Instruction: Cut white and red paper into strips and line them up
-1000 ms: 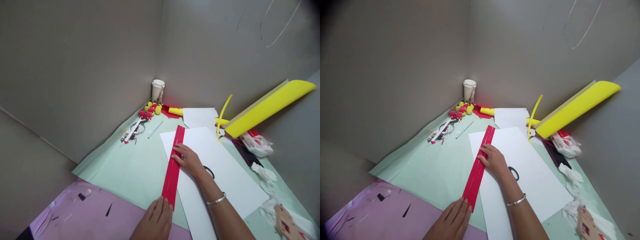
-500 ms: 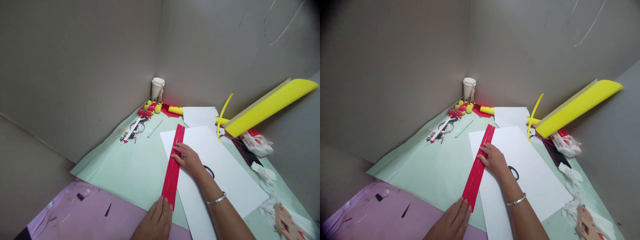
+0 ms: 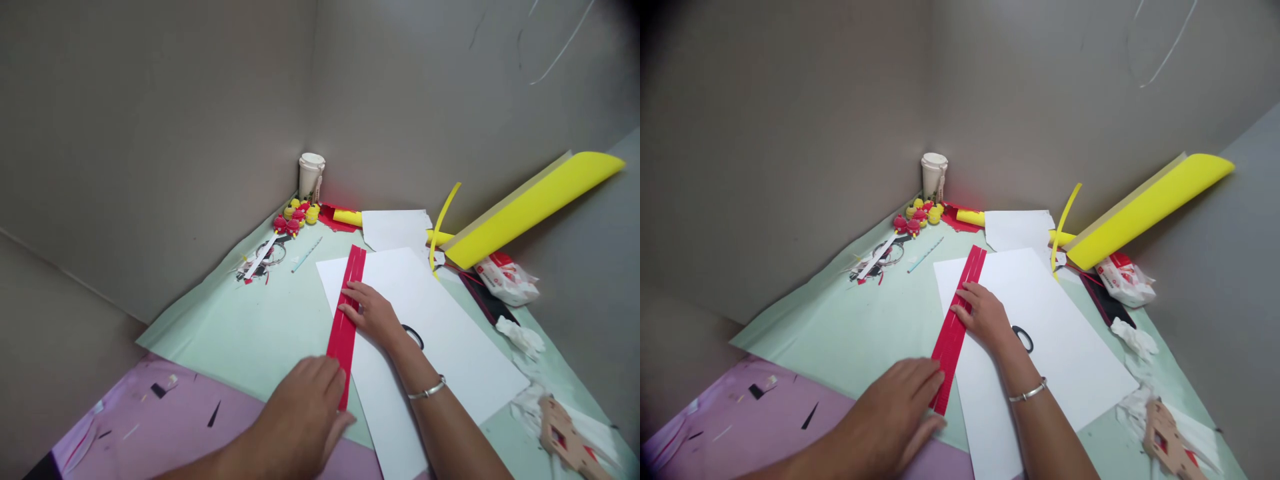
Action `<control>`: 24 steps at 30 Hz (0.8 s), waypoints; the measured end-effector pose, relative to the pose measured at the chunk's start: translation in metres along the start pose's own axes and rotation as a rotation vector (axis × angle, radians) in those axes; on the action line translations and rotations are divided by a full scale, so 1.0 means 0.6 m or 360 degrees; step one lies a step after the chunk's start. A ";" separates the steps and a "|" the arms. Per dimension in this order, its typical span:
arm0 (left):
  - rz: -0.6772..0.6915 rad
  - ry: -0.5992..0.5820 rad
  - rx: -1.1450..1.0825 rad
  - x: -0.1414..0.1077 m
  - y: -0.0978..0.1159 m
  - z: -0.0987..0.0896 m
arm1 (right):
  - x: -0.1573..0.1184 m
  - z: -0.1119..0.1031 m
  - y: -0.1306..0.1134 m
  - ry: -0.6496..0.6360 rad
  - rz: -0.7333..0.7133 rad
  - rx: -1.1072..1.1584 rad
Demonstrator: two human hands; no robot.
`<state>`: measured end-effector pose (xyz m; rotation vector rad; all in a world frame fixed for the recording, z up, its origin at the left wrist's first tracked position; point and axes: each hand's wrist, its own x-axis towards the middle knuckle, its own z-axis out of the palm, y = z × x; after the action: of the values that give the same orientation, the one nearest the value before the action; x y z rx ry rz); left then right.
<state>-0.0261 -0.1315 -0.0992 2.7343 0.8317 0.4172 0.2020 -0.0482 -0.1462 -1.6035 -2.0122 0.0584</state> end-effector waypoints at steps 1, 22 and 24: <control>0.0018 0.0045 -0.0004 0.019 -0.007 -0.010 | 0.000 0.000 0.000 0.0002 0.0001 0.0003; 0.0143 0.0146 0.0245 0.096 -0.052 0.083 | 0.002 0.003 0.009 -0.0012 -0.0051 0.0032; 0.0133 0.0139 0.0279 0.094 -0.051 0.087 | 0.003 0.003 0.011 -0.0018 -0.0044 0.0047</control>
<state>0.0213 -0.0825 -0.1461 2.9391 0.8131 0.5068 0.2068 -0.0444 -0.1492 -1.5597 -2.0323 0.0866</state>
